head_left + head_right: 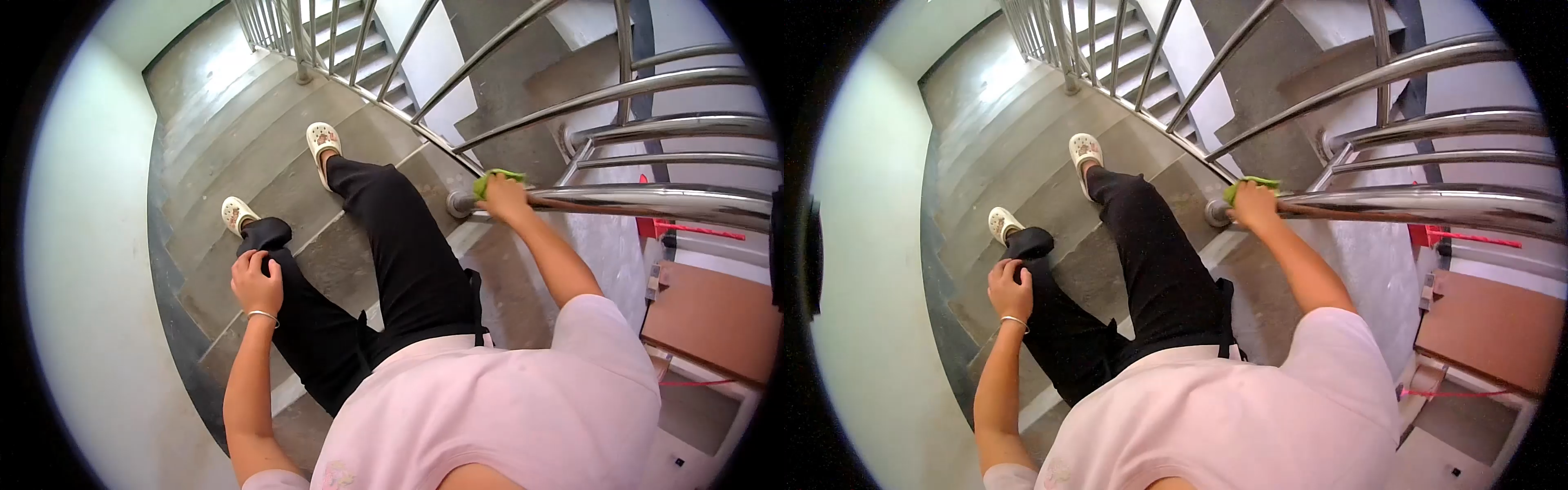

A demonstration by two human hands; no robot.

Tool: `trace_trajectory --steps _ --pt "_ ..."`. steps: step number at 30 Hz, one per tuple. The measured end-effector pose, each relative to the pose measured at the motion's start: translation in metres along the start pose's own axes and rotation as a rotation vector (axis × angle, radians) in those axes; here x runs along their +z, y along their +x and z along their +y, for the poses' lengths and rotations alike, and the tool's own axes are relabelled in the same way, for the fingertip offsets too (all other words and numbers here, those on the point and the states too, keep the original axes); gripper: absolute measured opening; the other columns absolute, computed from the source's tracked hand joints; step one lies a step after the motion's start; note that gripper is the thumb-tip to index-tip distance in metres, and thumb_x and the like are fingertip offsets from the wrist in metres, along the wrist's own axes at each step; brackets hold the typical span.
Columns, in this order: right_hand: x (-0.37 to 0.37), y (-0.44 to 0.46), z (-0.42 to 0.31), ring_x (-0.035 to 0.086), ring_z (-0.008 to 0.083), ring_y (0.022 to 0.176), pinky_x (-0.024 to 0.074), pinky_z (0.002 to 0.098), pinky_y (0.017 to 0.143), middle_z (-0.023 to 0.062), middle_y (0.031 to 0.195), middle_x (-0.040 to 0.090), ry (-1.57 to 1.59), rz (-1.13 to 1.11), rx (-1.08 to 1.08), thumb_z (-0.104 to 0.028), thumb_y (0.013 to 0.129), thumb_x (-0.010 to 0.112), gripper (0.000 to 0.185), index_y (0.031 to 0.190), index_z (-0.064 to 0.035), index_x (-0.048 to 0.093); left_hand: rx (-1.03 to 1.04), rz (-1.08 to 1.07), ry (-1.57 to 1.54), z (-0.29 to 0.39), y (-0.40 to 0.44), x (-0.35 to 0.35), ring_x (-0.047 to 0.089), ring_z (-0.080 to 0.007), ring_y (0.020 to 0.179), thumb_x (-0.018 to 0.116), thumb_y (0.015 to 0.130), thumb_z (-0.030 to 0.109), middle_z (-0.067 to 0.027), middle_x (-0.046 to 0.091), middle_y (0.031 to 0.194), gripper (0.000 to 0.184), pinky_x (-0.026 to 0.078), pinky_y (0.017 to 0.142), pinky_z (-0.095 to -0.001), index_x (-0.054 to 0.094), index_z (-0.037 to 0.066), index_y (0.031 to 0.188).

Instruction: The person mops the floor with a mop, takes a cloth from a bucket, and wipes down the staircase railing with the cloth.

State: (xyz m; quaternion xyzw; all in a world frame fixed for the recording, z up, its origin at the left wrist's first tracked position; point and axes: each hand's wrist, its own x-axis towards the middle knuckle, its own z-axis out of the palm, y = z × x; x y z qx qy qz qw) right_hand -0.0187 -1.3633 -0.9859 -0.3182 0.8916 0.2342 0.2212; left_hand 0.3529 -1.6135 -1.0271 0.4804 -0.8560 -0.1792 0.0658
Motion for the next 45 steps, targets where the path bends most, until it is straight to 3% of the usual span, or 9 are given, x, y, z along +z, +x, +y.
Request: trace_trajectory --steps 7,11,14,16,19,23,30,37,45 --pt "0.028 0.078 -0.063 0.048 0.0349 0.104 0.0387 0.0491 0.085 0.0162 0.11 0.052 0.156 0.289 0.266 -0.049 0.077 0.053 0.058 0.105 0.0011 0.053 -0.055 0.02 0.001 -0.009 0.002 -0.003 0.049 -0.0227 0.102 0.057 0.074 0.022 -0.0035 0.056 0.104 0.018 0.038 0.086 -0.0378 0.063 0.011 0.088" --pt "0.064 0.093 -0.065 0.049 0.0328 0.102 0.0399 0.0481 0.082 0.0145 0.105 0.053 -0.043 0.503 0.293 -0.037 0.079 0.054 0.043 0.102 -0.0005 0.053 -0.065 0.025 -0.016 -0.005 0.006 -0.004 0.05 -0.0227 0.101 0.057 0.074 0.022 -0.0029 0.057 0.102 0.018 0.039 0.085 -0.0375 0.063 0.011 0.086" --pt "0.052 0.087 -0.049 0.047 0.0328 0.105 0.0378 0.049 0.085 0.0151 0.111 0.051 0.154 0.332 0.166 -0.021 0.082 0.047 0.027 0.099 -0.003 0.057 -0.078 0.041 -0.032 -0.005 0.007 -0.005 0.051 -0.0223 0.099 0.057 0.073 0.022 -0.0022 0.057 0.1 0.017 0.039 0.084 -0.037 0.063 0.011 0.085" --pt "0.054 0.084 -0.04 0.052 0.036 0.096 0.0431 0.0465 0.078 0.0157 0.107 0.052 0.116 0.418 0.103 -0.021 0.073 0.063 0.032 0.098 -0.0027 0.055 -0.064 0.047 -0.042 -0.007 0.004 -0.003 0.051 -0.0222 0.099 0.057 0.073 0.022 -0.002 0.057 0.099 0.017 0.039 0.083 -0.0372 0.063 0.012 0.085" --pt "0.019 0.067 -0.04 0.053 0.0369 0.092 0.0447 0.0432 0.079 0.0168 0.098 0.056 0.065 0.193 -0.31 -0.013 0.078 0.055 0.019 0.094 -0.0051 0.058 -0.065 0.067 -0.034 -0.008 0.002 -0.003 0.051 -0.0221 0.098 0.057 0.073 0.022 -0.002 0.057 0.099 0.017 0.04 0.083 -0.0371 0.063 0.012 0.085" --pt "-0.032 0.081 -0.065 0.055 0.0354 0.088 0.0444 0.0444 0.076 0.0164 0.098 0.056 0.233 0.391 -0.403 -0.021 0.079 0.057 0.024 0.096 -0.0045 0.059 -0.059 0.051 -0.006 -0.005 0.003 -0.008 0.051 -0.0222 0.098 0.057 0.074 0.021 -0.0024 0.057 0.099 0.017 0.04 0.083 -0.0373 0.063 0.011 0.086" --pt "0.01 0.167 -0.094 0.051 0.0337 0.106 0.0427 0.0419 0.087 0.0166 0.116 0.048 0.1 0.036 0.065 -0.043 0.083 0.051 0.053 0.117 -0.0025 0.047 -0.082 0.024 0.021 -0.007 0.005 -0.009 0.05 -0.023 0.099 0.058 0.073 0.02 -0.0033 0.056 0.1 0.018 0.04 0.084 -0.0378 0.062 0.011 0.087" --pt "0.046 0.211 -0.122 0.052 0.0317 0.099 0.0436 0.0444 0.079 0.0152 0.113 0.05 -0.027 0.357 0.105 -0.028 0.086 0.043 0.038 0.111 -0.0011 0.05 -0.051 0.001 0.006 -0.01 0.015 -0.012 0.051 -0.0245 0.099 0.058 0.071 0.02 -0.0046 0.057 0.1 0.019 0.04 0.084 -0.0379 0.062 0.009 0.086" --pt "0.017 0.194 -0.113 0.049 0.0367 0.107 0.0408 0.05 0.086 0.017 0.116 0.05 0.217 0.134 0.057 -0.02 0.086 0.04 0.035 0.11 0.0014 0.052 -0.07 0.087 0.024 -0.011 0.008 -0.001 0.052 -0.0242 0.098 0.058 0.07 0.023 -0.0057 0.058 0.099 0.023 0.041 0.083 -0.0382 0.063 0.009 0.087"
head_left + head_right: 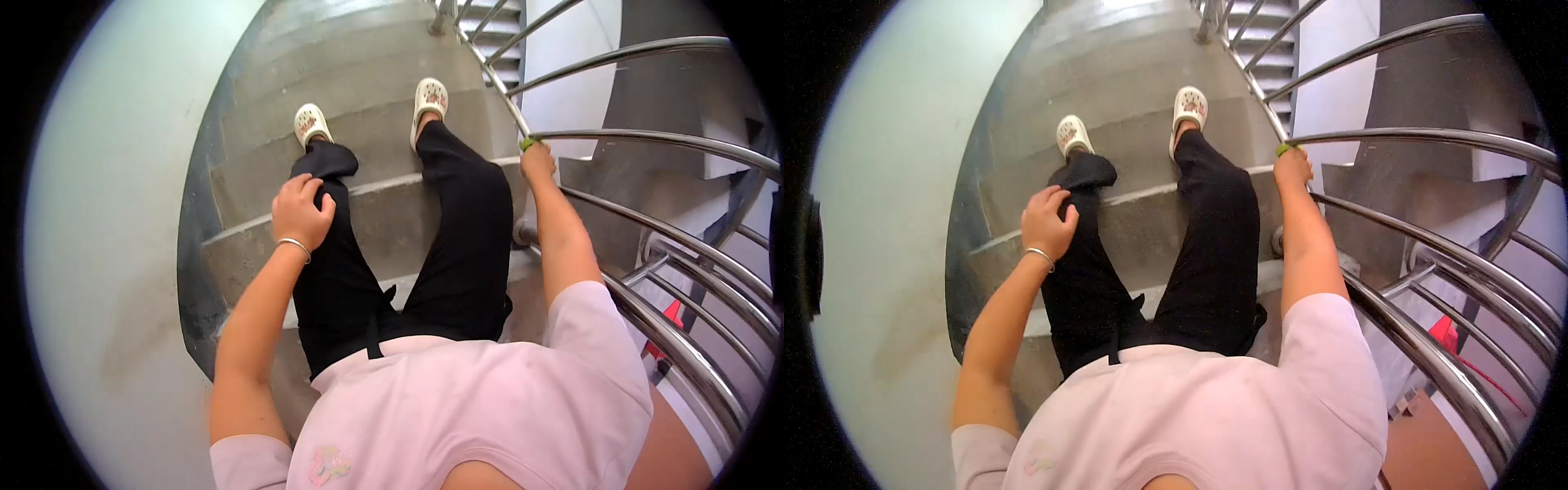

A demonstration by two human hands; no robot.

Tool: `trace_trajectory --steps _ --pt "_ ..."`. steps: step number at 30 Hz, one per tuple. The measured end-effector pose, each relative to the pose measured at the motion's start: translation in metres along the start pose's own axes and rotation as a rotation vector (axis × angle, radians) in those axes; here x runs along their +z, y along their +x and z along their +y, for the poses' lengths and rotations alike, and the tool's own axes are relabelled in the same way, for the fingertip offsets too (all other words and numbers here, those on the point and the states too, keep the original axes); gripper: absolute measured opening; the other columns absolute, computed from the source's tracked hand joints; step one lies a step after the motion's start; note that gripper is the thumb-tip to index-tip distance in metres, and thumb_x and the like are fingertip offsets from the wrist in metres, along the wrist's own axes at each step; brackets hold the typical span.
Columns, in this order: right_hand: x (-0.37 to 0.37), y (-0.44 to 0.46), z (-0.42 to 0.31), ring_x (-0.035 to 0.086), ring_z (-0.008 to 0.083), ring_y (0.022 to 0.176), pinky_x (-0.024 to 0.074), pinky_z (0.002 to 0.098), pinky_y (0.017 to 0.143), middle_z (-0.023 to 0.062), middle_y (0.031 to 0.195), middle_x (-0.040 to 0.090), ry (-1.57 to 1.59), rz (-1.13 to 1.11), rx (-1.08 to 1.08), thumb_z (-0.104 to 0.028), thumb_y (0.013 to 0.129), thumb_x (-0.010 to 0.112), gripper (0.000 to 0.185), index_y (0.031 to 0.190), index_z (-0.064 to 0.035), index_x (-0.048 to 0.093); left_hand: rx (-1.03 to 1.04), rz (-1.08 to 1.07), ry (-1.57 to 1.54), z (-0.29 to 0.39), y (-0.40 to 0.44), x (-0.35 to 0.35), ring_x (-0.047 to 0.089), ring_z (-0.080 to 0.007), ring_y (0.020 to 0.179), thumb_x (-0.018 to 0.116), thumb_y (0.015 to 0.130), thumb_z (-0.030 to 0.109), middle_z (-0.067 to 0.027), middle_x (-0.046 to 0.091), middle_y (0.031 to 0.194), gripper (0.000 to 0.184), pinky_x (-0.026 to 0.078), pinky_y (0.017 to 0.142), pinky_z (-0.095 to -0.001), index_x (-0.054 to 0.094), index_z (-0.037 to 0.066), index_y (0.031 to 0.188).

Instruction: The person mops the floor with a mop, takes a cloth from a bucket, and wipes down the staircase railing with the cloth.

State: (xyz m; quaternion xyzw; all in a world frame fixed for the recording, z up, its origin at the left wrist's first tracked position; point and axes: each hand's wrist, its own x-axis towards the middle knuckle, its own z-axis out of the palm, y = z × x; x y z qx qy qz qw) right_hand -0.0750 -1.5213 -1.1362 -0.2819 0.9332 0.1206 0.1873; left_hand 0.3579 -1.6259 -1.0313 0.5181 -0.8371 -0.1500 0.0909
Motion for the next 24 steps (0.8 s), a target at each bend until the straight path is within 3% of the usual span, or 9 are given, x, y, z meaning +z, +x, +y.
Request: trace_trajectory --steps 2,6,10,12,17,22,24 --pt "-0.001 -0.006 0.01 0.053 0.0367 0.103 0.0423 0.0463 0.087 0.0176 0.114 0.052 -0.021 0.0 0.045 -0.022 0.085 0.046 0.031 0.11 -0.0055 0.053 -0.024 0.044 0.027 0.0 -0.003 0.004 0.052 -0.0246 0.098 0.057 0.07 0.025 -0.0061 0.058 0.1 0.024 0.042 0.082 -0.0393 0.064 0.009 0.087" --pt "0.011 -0.027 0.039 0.056 0.0332 0.098 0.0444 0.0461 0.08 0.0156 0.107 0.057 -0.164 0.125 -0.028 -0.018 0.083 0.043 0.026 0.1 -0.007 0.06 -0.05 0.007 0.033 0.004 -0.004 0.001 0.053 -0.0256 0.094 0.056 0.07 0.026 -0.0062 0.058 0.096 0.023 0.043 0.078 -0.04 0.063 0.01 0.086" --pt "-0.013 -0.041 0.059 0.058 0.0282 0.097 0.0439 0.0414 0.077 0.0123 0.104 0.061 -0.599 -0.037 -0.129 -0.023 0.081 0.048 0.026 0.097 -0.012 0.065 -0.026 0.001 0.143 0.009 -0.006 -0.002 0.05 -0.0252 0.093 0.055 0.071 0.03 -0.0058 0.055 0.095 0.024 0.042 0.075 -0.0414 0.059 0.01 0.084" --pt "-0.034 -0.051 0.064 0.055 0.0297 0.102 0.0412 0.0487 0.079 0.0113 0.111 0.058 -0.639 -0.035 -0.116 -0.026 0.082 0.048 0.03 0.105 -0.0127 0.064 -0.011 0.03 0.206 0.003 -0.008 0.01 0.049 -0.0258 0.092 0.054 0.072 0.031 -0.0067 0.054 0.095 0.025 0.041 0.075 -0.044 0.058 0.01 0.085" --pt "-0.086 -0.058 0.075 0.057 0.0298 0.099 0.0416 0.0512 0.076 0.0097 0.111 0.059 -0.787 -0.164 -0.143 -0.022 0.082 0.052 0.029 0.106 -0.0118 0.063 -0.046 -0.013 0.141 0.003 -0.012 0.006 0.047 -0.0242 0.096 0.053 0.073 0.032 -0.0057 0.054 0.095 0.026 0.037 0.079 -0.0421 0.061 0.011 0.086" --pt "-0.068 -0.049 0.067 0.058 0.0297 0.096 0.0401 0.0535 0.074 0.0084 0.11 0.06 -0.873 -0.119 -0.06 -0.015 0.08 0.054 0.027 0.105 -0.0126 0.064 -0.023 0.053 0.098 -0.006 -0.017 0.005 0.049 -0.0244 0.093 0.053 0.073 0.033 -0.0048 0.055 0.094 0.026 0.039 0.076 -0.0409 0.061 0.012 0.085" --pt "-0.052 -0.038 0.065 0.058 0.0306 0.094 0.0382 0.0551 0.074 0.0082 0.109 0.061 -0.816 -0.102 -0.039 -0.016 0.081 0.053 0.028 0.106 -0.0126 0.063 -0.094 -0.06 0.095 -0.003 -0.018 0.001 0.047 -0.0248 0.1 0.053 0.073 0.032 -0.0047 0.056 0.103 0.031 0.038 0.083 -0.0408 0.062 0.013 0.095"
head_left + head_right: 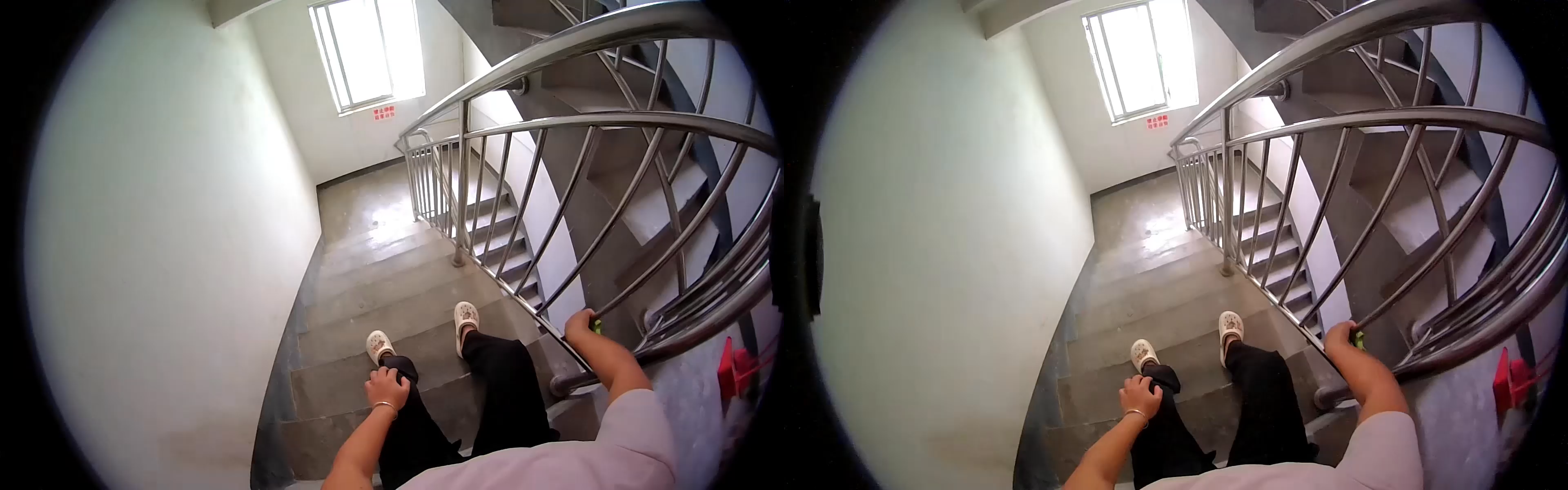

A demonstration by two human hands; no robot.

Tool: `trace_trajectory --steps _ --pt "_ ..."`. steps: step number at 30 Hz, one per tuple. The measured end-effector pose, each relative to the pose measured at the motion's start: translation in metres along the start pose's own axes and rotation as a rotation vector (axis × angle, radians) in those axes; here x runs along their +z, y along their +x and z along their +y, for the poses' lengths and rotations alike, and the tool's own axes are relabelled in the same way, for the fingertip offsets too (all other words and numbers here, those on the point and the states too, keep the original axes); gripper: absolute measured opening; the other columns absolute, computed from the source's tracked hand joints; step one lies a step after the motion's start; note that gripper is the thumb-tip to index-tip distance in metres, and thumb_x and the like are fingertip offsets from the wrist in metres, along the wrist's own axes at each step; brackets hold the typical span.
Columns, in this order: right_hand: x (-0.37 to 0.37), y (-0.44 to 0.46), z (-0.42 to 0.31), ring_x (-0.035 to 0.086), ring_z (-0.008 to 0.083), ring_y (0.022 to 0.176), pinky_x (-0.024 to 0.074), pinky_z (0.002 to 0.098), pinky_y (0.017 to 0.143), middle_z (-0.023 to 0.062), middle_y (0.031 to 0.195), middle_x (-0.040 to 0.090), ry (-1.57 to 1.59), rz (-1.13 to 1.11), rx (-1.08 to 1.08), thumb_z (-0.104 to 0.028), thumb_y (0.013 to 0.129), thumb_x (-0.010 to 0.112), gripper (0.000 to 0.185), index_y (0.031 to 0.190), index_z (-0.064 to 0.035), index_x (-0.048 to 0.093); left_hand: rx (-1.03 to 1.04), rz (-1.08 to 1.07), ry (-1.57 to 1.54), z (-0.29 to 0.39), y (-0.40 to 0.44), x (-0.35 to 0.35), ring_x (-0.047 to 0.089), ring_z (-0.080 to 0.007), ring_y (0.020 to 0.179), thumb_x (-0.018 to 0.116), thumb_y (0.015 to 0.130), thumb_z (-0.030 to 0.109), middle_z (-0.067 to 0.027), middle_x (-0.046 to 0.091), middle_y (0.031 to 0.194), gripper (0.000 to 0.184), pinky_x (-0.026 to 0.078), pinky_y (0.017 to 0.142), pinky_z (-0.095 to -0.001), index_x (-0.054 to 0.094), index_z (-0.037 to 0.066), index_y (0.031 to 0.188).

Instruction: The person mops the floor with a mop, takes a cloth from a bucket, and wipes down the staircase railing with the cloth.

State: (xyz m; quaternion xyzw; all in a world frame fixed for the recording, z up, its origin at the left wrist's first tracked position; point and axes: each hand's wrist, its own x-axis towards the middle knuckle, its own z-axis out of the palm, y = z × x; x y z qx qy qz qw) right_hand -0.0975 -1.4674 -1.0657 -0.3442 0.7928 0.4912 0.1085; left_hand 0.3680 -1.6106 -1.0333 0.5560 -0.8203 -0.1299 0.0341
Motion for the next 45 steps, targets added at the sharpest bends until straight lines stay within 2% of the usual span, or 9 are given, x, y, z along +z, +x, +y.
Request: trace_trajectory --steps 3,7,10,13,18,22,29,39,45 --pt "0.011 0.021 -0.015 0.058 0.0308 0.094 0.0366 0.0562 0.074 0.0085 0.11 0.06 0.079 -0.06 -0.012 -0.019 0.083 0.05 0.029 0.108 -0.0129 0.062 0.057 0.095 -0.023 0.002 -0.001 0.004 0.049 -0.0258 0.097 0.053 0.073 0.032 -0.0061 0.055 0.099 0.027 0.04 0.078 -0.043 0.06 0.012 0.088" --pt "0.007 0.005 -0.016 0.05 0.0327 0.107 0.0368 0.0571 0.077 0.0097 0.12 0.053 0.208 -0.055 -0.105 -0.021 0.085 0.046 0.03 0.11 -0.0138 0.061 0.033 -0.092 0.082 0.0 0.009 0.01 0.046 -0.0303 0.104 0.051 0.075 0.031 -0.0118 0.051 0.112 0.032 0.037 0.086 -0.0493 0.056 0.008 0.096" --pt "0.009 0.009 -0.02 0.058 0.0303 0.096 0.0408 0.0528 0.079 0.0094 0.109 0.06 0.152 -0.074 -0.079 -0.017 0.084 0.051 0.026 0.107 -0.0099 0.062 0.03 -0.095 0.111 0.008 0.009 -0.003 0.047 -0.0296 0.099 0.05 0.078 0.028 -0.0125 0.053 0.104 0.026 0.039 0.082 -0.0454 0.056 0.007 0.092" --pt "0.002 -0.012 -0.012 0.063 0.0279 0.086 0.0472 0.0487 0.066 0.0084 0.098 0.065 0.138 0.14 -0.128 -0.016 0.078 0.057 0.021 0.096 -0.0127 0.067 0.009 0.036 0.046 0.008 0.002 0.0 0.049 -0.0253 0.098 0.053 0.074 0.029 -0.0057 0.055 0.104 0.026 0.04 0.081 -0.0411 0.06 0.011 0.092" --pt "-0.01 -0.014 -0.014 0.06 0.0293 0.096 0.047 0.0488 0.076 0.0091 0.106 0.062 0.102 -0.041 -0.135 -0.016 0.075 0.06 0.026 0.1 -0.0105 0.066 0.03 0.143 -0.033 0.005 -0.003 0.003 0.051 -0.0224 0.097 0.054 0.072 0.029 -0.0029 0.058 0.099 0.027 0.041 0.08 -0.0384 0.064 0.012 0.091" --pt "-0.028 -0.024 -0.018 0.056 0.0297 0.104 0.0447 0.0464 0.083 0.0108 0.112 0.059 0.127 -0.095 -0.11 -0.02 0.077 0.057 0.032 0.107 -0.0103 0.062 -0.023 0.059 -0.083 -0.004 0.006 -0.009 0.052 -0.0243 0.096 0.055 0.072 0.028 -0.0053 0.059 0.101 0.027 0.042 0.082 -0.0383 0.064 0.009 0.09" --pt "-0.06 -0.062 0.01 0.055 0.0275 0.106 0.0437 0.0381 0.087 0.0131 0.113 0.058 0.175 -0.065 -0.09 -0.031 0.078 0.054 0.037 0.107 -0.0092 0.061 -0.009 0.092 -0.122 -0.017 0.007 -0.004 0.053 -0.0213 0.09 0.053 0.072 0.03 -0.0038 0.059 0.091 0.026 0.041 0.078 -0.0372 0.064 0.01 0.084" --pt "-0.144 -0.145 0.121 0.059 0.0325 0.092 0.0478 0.038 0.079 0.0192 0.096 0.062 -0.128 -0.138 -0.193 -0.031 0.066 0.062 0.037 0.088 -0.0021 0.066 -0.02 0.099 -0.208 -0.027 -0.001 -0.01 0.052 -0.0232 0.098 0.056 0.072 0.027 -0.0044 0.059 0.1 0.026 0.041 0.082 -0.0375 0.064 0.01 0.089" --pt "-0.119 -0.137 0.13 0.059 0.0336 0.092 0.0469 0.0402 0.079 0.019 0.096 0.061 0.023 0.121 -0.23 -0.03 0.072 0.064 0.035 0.091 -0.0016 0.063 0.018 0.077 -0.204 -0.026 -0.001 -0.01 0.052 -0.0235 0.1 0.055 0.073 0.027 -0.0045 0.059 0.102 0.025 0.041 0.084 -0.0388 0.064 0.01 0.089"
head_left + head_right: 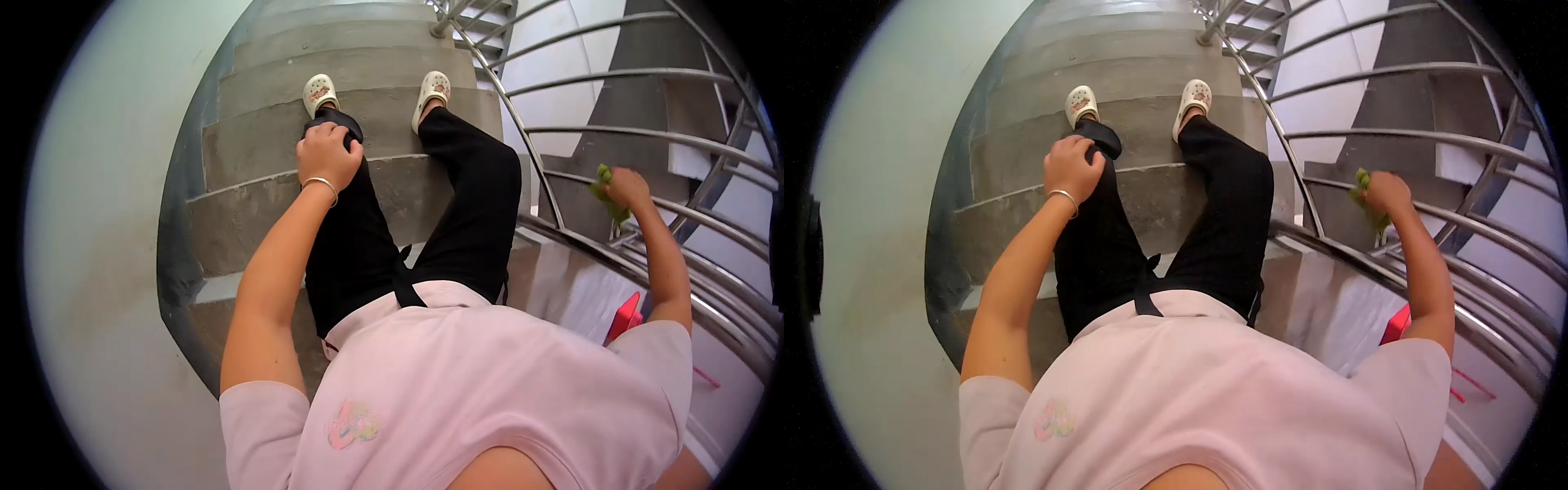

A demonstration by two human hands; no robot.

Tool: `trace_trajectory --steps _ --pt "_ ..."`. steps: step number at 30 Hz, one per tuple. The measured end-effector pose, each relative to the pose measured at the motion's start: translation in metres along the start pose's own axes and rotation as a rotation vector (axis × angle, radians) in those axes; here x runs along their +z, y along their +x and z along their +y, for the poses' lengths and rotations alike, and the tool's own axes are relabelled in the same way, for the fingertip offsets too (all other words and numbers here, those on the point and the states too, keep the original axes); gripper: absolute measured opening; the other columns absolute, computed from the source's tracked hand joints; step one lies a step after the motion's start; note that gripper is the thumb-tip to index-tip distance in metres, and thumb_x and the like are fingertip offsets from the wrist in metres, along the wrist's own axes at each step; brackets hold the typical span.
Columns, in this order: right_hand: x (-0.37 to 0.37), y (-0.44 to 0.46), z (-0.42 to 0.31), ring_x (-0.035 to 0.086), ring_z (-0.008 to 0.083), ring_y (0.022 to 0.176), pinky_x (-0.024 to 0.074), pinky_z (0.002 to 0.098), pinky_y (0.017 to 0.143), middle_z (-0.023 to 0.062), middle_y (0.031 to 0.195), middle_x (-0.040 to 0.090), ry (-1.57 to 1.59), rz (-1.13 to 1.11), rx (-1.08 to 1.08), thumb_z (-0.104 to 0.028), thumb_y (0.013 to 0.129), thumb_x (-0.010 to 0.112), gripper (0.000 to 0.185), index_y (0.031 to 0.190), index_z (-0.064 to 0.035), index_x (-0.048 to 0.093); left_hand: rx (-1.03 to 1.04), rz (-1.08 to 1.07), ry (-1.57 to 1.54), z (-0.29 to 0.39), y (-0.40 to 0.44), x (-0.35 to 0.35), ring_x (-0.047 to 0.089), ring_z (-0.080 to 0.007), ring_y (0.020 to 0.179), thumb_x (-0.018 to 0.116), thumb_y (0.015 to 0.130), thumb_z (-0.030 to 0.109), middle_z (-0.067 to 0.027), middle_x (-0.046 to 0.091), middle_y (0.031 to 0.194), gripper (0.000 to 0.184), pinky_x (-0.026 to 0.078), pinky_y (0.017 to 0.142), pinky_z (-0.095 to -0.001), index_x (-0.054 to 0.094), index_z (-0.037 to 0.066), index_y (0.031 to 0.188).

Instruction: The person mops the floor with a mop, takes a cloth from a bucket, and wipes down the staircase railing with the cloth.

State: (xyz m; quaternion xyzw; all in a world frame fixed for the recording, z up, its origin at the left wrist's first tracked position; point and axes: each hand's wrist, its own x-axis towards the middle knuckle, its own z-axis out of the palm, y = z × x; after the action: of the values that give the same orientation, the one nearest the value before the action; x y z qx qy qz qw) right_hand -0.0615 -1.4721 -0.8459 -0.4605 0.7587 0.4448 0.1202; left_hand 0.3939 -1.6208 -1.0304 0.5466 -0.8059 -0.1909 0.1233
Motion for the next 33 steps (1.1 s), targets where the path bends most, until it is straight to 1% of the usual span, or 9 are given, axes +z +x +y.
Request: trace_trajectory --steps 16,20,21,22,24,26,28,31,33 --pt "0.081 0.059 -0.046 0.064 0.0275 0.077 0.0501 0.0371 0.064 0.0106 0.082 0.065 0.095 0.213 -0.083 -0.016 0.071 0.059 0.017 0.083 -0.0085 0.067 0.01 -0.024 0.193 -0.016 -0.012 -0.009 0.048 -0.0259 0.106 0.052 0.078 0.029 -0.0048 0.056 0.11 0.028 0.038 0.09 -0.0399 0.061 0.011 0.098" --pt "0.163 0.089 -0.111 0.056 0.0272 0.096 0.0452 0.0397 0.077 0.014 0.096 0.059 0.197 0.709 -0.105 -0.015 0.075 0.051 0.017 0.085 -0.0133 0.065 0.049 0.002 0.21 -0.014 -0.006 0.0 0.049 -0.0267 0.105 0.052 0.079 0.028 -0.0059 0.056 0.11 0.028 0.039 0.089 -0.0391 0.061 0.011 0.099" --pt "0.189 0.106 -0.136 0.05 0.0273 0.103 0.0415 0.0411 0.082 0.0124 0.103 0.054 0.663 0.696 0.026 -0.015 0.075 0.054 0.02 0.093 -0.0139 0.062 0.065 0.025 0.233 -0.013 -0.007 0.004 0.049 -0.027 0.105 0.052 0.079 0.028 -0.0064 0.056 0.11 0.027 0.039 0.089 -0.0389 0.061 0.011 0.098" --pt "0.141 0.044 -0.138 0.051 0.03 0.098 0.0418 0.0406 0.081 0.0119 0.101 0.054 0.688 0.477 -0.03 -0.013 0.071 0.059 0.026 0.097 -0.0104 0.059 0.09 0.013 0.202 -0.007 -0.008 0.005 0.049 -0.027 0.105 0.052 0.079 0.028 -0.0064 0.056 0.11 0.027 0.039 0.089 -0.0389 0.061 0.011 0.098" --pt "0.16 0.011 -0.157 0.051 0.0326 0.095 0.0416 0.0418 0.081 0.0136 0.096 0.054 1.135 0.585 -0.004 -0.023 0.076 0.059 0.026 0.095 -0.0053 0.056 0.08 -0.01 0.23 0.006 -0.007 0.003 0.049 -0.0272 0.106 0.052 0.08 0.028 -0.007 0.056 0.111 0.027 0.04 0.088 -0.0395 0.061 0.012 0.099" --pt "0.168 -0.033 -0.15 0.052 0.0331 0.092 0.0421 0.0402 0.078 0.0147 0.095 0.054 1.282 0.706 -0.029 -0.027 0.076 0.062 0.031 0.093 -0.002 0.054 0.109 -0.062 0.187 0.005 -0.003 0.006 0.048 -0.0268 0.106 0.051 0.081 0.029 -0.0063 0.055 0.112 0.027 0.04 0.087 -0.0406 0.061 0.013 0.1" --pt "0.166 -0.088 -0.134 0.053 0.0338 0.091 0.0423 0.0391 0.077 0.0157 0.097 0.054 1.425 0.712 0.248 -0.025 0.077 0.062 0.031 0.096 -0.0023 0.054 0.116 -0.078 0.209 0.006 -0.001 0.006 0.048 -0.026 0.106 0.05 0.081 0.03 -0.0047 0.054 0.113 0.028 0.04 0.087 -0.0408 0.061 0.013 0.1" --pt "0.136 -0.186 -0.092 0.055 0.0221 0.096 0.0452 0.0311 0.081 0.0122 0.106 0.056 1.888 1.126 0.601 -0.018 0.088 0.051 0.031 0.112 0.0006 0.045 0.087 -0.091 0.166 0.006 0.001 0.004 0.048 -0.0256 0.106 0.05 0.081 0.031 -0.0034 0.054 0.113 0.028 0.04 0.088 -0.0402 0.061 0.014 0.1" --pt "0.109 -0.202 -0.067 0.053 0.0209 0.094 0.0446 0.0314 0.081 0.0139 0.108 0.051 1.503 1.705 0.689 -0.017 0.09 0.049 0.034 0.114 0.0042 0.039 0.096 -0.086 0.162 0.0 0.002 0.007 0.048 -0.0255 0.106 0.05 0.082 0.031 -0.0032 0.054 0.113 0.028 0.04 0.088 -0.04 0.061 0.014 0.1"
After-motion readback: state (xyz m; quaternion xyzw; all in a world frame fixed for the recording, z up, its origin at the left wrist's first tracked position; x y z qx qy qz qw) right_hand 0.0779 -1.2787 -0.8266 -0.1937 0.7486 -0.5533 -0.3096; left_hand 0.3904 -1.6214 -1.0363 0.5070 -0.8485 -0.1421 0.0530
